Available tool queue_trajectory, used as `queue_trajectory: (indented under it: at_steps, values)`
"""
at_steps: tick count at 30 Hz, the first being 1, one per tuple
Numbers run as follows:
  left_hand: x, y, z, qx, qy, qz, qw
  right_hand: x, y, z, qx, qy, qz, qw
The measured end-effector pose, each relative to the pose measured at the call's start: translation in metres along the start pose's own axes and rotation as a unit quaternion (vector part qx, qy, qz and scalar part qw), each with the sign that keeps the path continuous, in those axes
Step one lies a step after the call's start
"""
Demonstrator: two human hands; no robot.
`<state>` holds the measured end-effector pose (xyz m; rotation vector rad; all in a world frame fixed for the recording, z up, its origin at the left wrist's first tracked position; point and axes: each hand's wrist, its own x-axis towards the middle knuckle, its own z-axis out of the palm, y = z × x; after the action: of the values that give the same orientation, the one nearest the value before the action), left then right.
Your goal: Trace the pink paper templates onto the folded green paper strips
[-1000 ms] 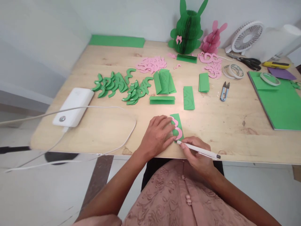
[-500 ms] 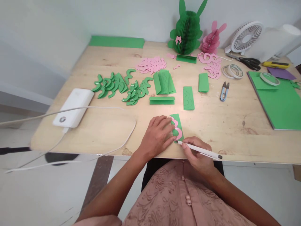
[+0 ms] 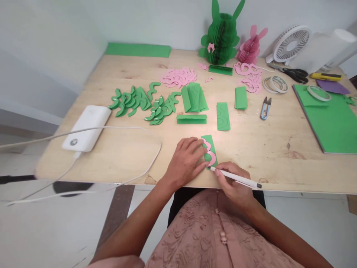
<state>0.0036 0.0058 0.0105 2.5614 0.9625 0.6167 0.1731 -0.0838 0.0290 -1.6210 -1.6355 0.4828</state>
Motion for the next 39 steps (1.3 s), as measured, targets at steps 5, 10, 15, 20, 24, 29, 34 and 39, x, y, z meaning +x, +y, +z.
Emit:
queue_trajectory:
  at_steps: [5,10,15,20,24,29,34,39]
  values:
    - [-0.0003,0.0004,0.0000,0.002,-0.001,0.001,1.000,0.0001,0.0001,0.0005,0.006,0.002,0.000,1.000]
    - [-0.0004,0.0005,-0.0002,0.008,-0.003,0.002,1.000,-0.0003,0.0011,0.0020,0.001,-0.008,-0.016,1.000]
    - [-0.0006,-0.0002,0.0008,0.008,-0.003,0.003,1.000,-0.0008,0.0015,0.0012,0.002,0.000,-0.009,1.000]
    - [-0.0009,-0.0002,0.0008,0.009,-0.004,0.003,1.000,-0.0004,0.0005,0.0002,0.004,0.002,-0.003,1.000]
    - [-0.0005,0.0000,0.0004,0.009,-0.004,0.004,1.000,-0.0001,0.0004,0.0010,0.005,-0.005,-0.017,1.000]
    - [-0.0008,0.0000,0.0009,0.007,0.000,0.004,1.000,-0.0006,0.0016,0.0023,-0.001,-0.013,-0.016,1.000]
    - [-0.0009,-0.0004,0.0011,0.009,0.000,0.006,1.000,-0.0014,0.0032,0.0021,0.007,0.001,0.002,1.000]
    - [-0.0005,-0.0005,0.0008,0.011,-0.001,0.006,1.000,-0.0004,0.0015,0.0019,0.007,0.002,-0.001,1.000]
